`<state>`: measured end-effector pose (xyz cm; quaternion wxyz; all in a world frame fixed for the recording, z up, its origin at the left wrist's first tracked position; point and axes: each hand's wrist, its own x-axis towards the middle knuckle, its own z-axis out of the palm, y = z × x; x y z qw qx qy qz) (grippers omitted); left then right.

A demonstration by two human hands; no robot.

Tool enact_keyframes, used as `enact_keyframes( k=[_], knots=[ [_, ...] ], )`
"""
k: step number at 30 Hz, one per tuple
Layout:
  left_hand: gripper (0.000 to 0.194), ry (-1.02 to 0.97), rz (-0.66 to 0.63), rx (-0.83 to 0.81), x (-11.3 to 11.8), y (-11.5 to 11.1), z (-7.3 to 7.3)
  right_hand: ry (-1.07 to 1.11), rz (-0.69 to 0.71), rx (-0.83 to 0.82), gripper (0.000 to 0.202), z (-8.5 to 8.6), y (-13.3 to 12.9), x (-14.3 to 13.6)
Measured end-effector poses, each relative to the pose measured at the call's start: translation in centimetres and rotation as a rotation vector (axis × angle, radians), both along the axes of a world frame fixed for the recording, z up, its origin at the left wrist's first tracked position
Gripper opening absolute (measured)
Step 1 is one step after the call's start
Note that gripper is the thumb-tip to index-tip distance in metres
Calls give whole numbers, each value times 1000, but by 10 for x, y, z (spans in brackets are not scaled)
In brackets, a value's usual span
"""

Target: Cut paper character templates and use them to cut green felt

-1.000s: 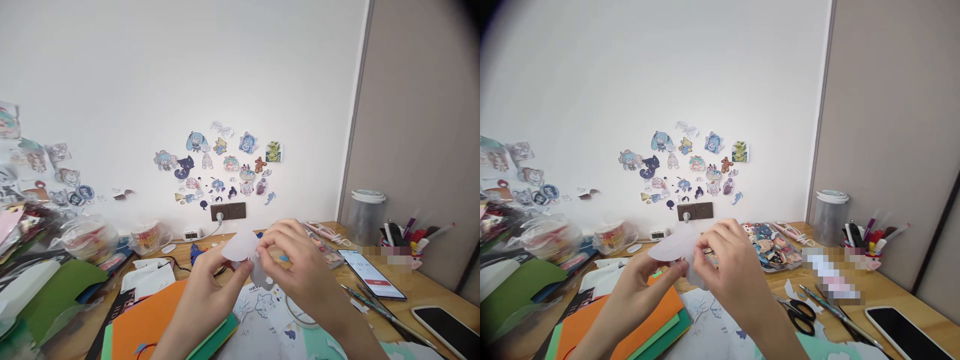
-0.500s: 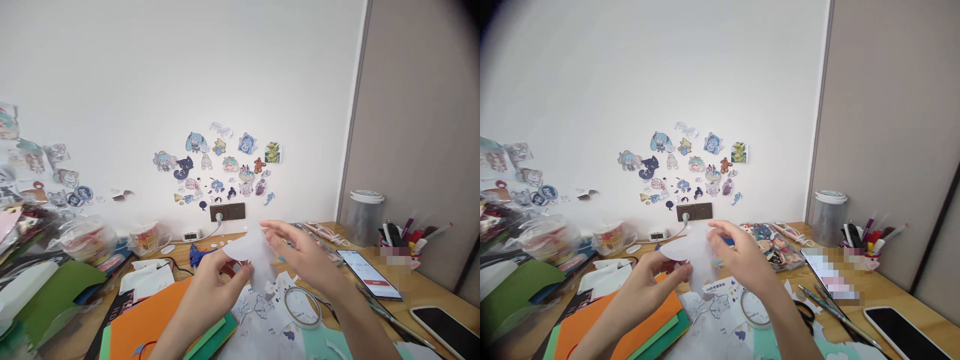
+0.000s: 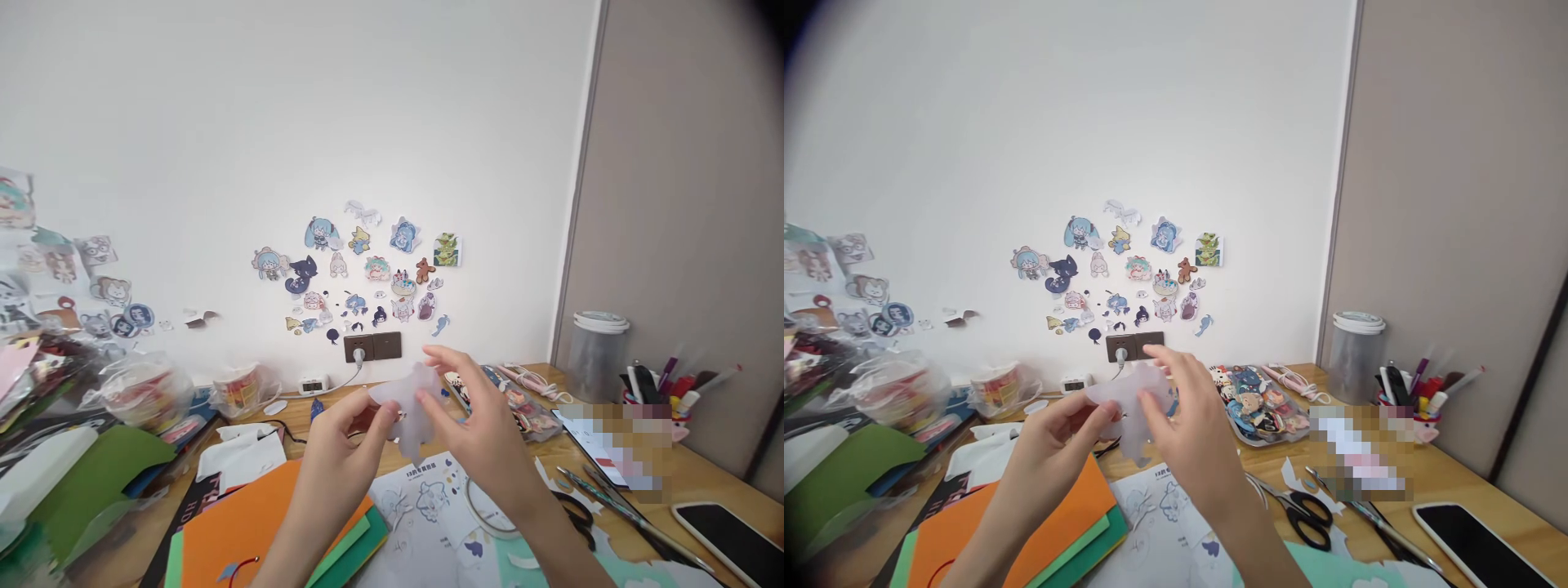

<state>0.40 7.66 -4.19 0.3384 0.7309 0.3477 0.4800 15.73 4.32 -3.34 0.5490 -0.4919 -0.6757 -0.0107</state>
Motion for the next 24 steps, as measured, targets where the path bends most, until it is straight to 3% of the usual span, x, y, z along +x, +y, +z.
enact_keyframes(
  k=[2,5,16,24],
  knots=[
    [26,68,53,78,1,-2,-1,-139,-89,188,23,-1,0,-6],
    [26,171,102,174,3,-5,-2,-252,-153,282,12,-2,-2,-12],
    [26,395,144,383,2,-9,-4,-454,-129,225,14,-1,-8,-12],
    [28,452,100,438,2,-7,-5,-501,-92,186,13,0,-7,-9]
  ],
)
